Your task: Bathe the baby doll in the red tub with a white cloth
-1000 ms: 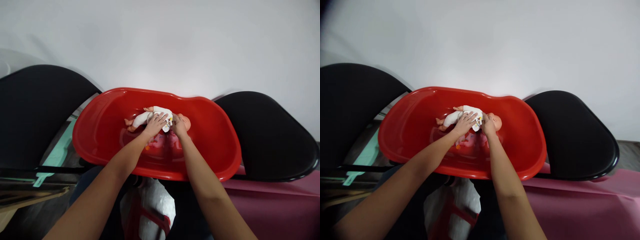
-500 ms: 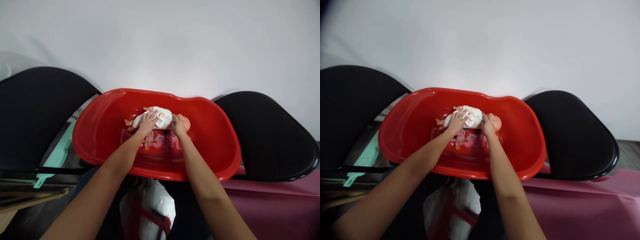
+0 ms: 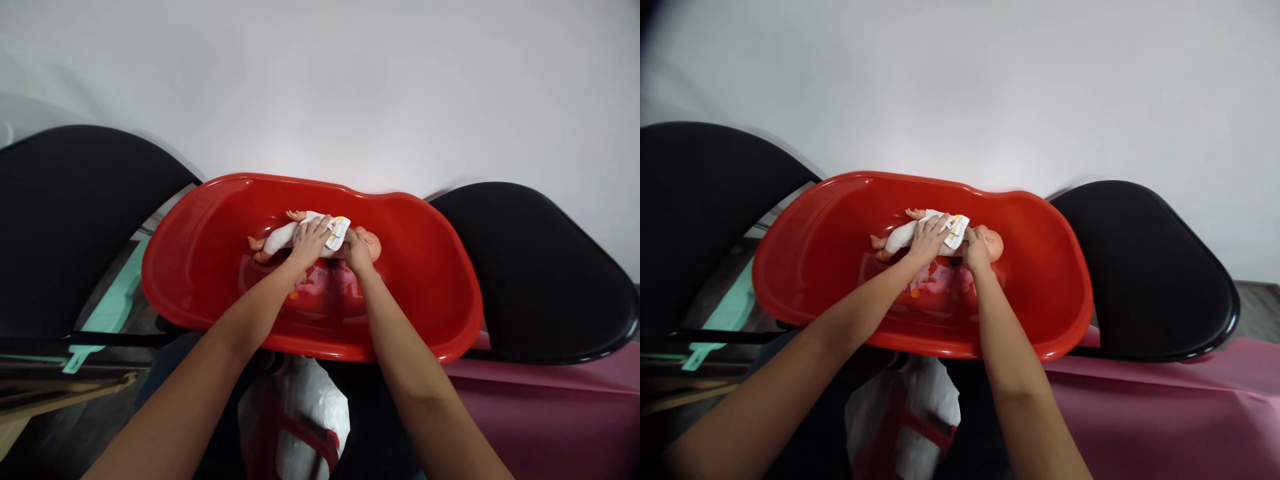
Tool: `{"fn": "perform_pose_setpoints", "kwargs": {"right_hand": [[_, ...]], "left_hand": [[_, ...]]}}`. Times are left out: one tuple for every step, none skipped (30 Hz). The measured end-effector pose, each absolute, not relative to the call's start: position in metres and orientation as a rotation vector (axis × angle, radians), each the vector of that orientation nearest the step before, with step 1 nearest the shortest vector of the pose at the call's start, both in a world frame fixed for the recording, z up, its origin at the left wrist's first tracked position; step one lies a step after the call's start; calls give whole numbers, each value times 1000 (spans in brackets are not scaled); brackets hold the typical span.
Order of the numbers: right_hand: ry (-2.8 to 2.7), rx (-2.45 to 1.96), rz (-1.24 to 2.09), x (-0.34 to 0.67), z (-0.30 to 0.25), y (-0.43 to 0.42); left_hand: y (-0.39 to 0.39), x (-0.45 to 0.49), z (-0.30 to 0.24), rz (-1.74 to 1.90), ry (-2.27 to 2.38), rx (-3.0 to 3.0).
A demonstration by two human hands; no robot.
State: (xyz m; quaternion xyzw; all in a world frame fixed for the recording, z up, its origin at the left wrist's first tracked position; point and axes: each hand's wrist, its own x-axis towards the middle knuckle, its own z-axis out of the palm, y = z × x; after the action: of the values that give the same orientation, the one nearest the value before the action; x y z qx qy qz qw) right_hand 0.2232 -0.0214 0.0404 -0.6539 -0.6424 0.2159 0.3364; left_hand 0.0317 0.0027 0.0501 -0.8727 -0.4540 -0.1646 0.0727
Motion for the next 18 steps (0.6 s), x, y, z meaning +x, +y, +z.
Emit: {"fn": "perform_pose_setpoints", "kwargs": {"right_hand": [[-1674,-1711,561,223,41,-22],[-1676,-1716,559,223,41,-23],[-1680,-1720,556,223,41,-23],[-1687,-1723,553,223,41,-23],[-1692,-1727,551,223,42,-24],[-1697,-1734,549,223,42,-24],[-1701,-1744,546,223,43,-24],[-1701,-1758,543,223,43,-25],[-1703,-1771,539,222,43,-25],[-1708,-1779,536,222,44,-25],[-1713,-1783,532,222,44,-25],[-1717,-1781,530,222,44,-24],[-1721,-1776,534,223,43,-24],[-1727,-1769,541,223,43,-24],[-1732,-1765,548,224,42,-24],[-1736,-1765,551,224,41,-24],[-1741,-1769,551,225,40,-23],[-1747,-1772,548,225,40,-23]], "left_hand": [[3,28,49,-493,-1371,-2622],[4,23,48,-492,-1377,-2623],[5,19,46,-492,-1382,-2623],[6,15,44,-495,-1391,-2622],[7,11,42,-499,-1403,-2618],[8,7,39,-508,-1420,-2612],[10,2,37,-520,-1436,-2607],[11,-1,35,-535,-1449,-2605],[12,-4,33,-550,-1457,-2607],[12,-6,31,-563,-1454,-2616],[12,-6,30,-572,-1437,-2632],[10,-4,29,-573,-1402,-2657],[9,-1,28,-565,-1351,-2687],[7,4,28,-549,-1289,-2720],[4,9,28,-529,-1227,-2749],[2,15,28,-508,-1176,-2771],[1,19,28,-489,-1146,-2782],[0,23,27,-474,-1132,-2784]]}}
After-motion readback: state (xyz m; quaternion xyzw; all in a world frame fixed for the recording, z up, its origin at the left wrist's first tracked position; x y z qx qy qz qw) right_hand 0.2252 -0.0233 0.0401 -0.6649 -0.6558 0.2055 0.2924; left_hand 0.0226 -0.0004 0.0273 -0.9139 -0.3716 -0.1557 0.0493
